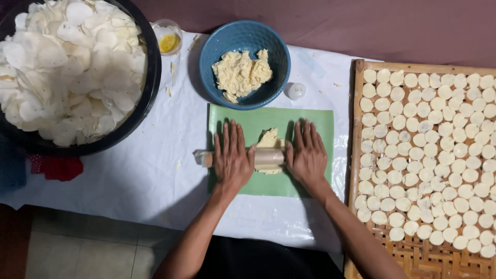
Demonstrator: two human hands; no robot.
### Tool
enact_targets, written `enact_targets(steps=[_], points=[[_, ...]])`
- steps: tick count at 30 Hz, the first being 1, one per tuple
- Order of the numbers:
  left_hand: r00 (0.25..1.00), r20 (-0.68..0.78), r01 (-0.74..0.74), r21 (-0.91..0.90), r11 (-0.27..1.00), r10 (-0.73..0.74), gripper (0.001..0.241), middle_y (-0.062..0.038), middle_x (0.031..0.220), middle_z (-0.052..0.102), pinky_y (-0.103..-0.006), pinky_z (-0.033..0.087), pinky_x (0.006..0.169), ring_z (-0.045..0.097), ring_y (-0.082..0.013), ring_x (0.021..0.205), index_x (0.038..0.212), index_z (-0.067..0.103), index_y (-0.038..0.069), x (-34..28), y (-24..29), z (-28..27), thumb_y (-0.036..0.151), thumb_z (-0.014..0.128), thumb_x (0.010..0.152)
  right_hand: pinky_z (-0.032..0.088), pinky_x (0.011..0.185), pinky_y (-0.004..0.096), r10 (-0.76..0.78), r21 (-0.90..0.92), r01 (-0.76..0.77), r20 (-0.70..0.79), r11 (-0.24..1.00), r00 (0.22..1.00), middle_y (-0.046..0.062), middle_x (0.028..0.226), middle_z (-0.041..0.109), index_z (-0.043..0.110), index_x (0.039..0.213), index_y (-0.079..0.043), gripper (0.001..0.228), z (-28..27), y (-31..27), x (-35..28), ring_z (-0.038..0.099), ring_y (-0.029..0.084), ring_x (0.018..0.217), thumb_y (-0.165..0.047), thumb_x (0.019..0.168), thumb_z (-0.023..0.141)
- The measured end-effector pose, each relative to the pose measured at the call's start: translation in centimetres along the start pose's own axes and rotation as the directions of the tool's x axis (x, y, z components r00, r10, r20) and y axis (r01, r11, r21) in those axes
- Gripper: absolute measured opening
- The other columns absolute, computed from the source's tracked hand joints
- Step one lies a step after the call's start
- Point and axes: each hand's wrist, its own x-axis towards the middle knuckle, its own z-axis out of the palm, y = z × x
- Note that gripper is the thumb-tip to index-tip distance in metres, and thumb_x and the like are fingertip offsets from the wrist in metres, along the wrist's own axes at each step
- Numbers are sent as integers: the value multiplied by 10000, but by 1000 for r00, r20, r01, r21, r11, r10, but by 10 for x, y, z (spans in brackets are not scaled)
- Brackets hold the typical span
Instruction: Rolling dough flat on a mat and cutting out small circular shapes for crackers.
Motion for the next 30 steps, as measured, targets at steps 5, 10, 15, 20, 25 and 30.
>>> enact_targets(steps=[5, 10, 15, 20, 25, 30], points=[[999, -37, 6, 45, 999, -4, 679, -324, 1522, 471, -637, 262, 1197, 400, -460, 1469, 1461, 486, -105, 31, -6, 21, 426, 508, 1039, 375, 1158, 470, 103, 54, -106, 49, 993, 993, 281, 1495, 527, 565, 1463, 13, 685, 14, 8, 24, 460, 422, 1427, -482, 994, 496], [1000, 15, -1, -36, 999, 1, 607, -290, 1544, 477, -525, 254, 1235, 406, -398, 1492, 1464, 499, -95, -23, 11, -12, 361, 349, 1093, 326, 1195, 470, 39, 82, -36, -33, 996, 999, 236, 1529, 517, 491, 1519, 5, 670, -6, -8, -37, 474, 385, 1435, -440, 1019, 475], [991, 131, 9, -99, 995, 4, 594, -298, 1503, 509, -543, 209, 1250, 413, -402, 1476, 1446, 513, -99, -16, 0, -2, 337, 480, 1045, 391, 1151, 463, 59, 74, -59, 0, 996, 998, 224, 1480, 566, 608, 1414, -2, 568, 2, 2, -15, 529, 374, 1385, -438, 1070, 486], [988, 60, 145, -31, 989, -143, 571, -315, 1375, 560, -586, 383, 1133, 487, -463, 1389, 1315, 585, -99, 13, -22, 41, 305, 596, 912, 466, 1063, 507, 292, 81, -323, 270, 943, 918, 256, 1559, 383, 516, 1493, -31, 751, 9, 10, 36, 443, 432, 1392, -592, 996, 479], [999, 1, 52, 77, 996, -52, 601, -290, 1456, 541, -571, 303, 1184, 450, -433, 1446, 1395, 565, -75, -6, 1, -11, 302, 545, 927, 340, 1159, 501, 114, 45, -120, 117, 992, 987, 255, 1537, 466, 495, 1522, -29, 714, 0, -2, -4, 426, 410, 1444, -455, 950, 530], [999, 35, 23, -11, 1000, -23, 540, -200, 1601, 452, -532, 202, 1240, 378, -367, 1513, 1500, 500, -16, -63, 11, -17, 299, 394, 1075, 328, 1150, 490, 20, 58, -17, -66, 998, 998, 157, 1554, 495, 492, 1542, -84, 618, -1, -8, -63, 488, 341, 1393, -456, 1067, 359]])
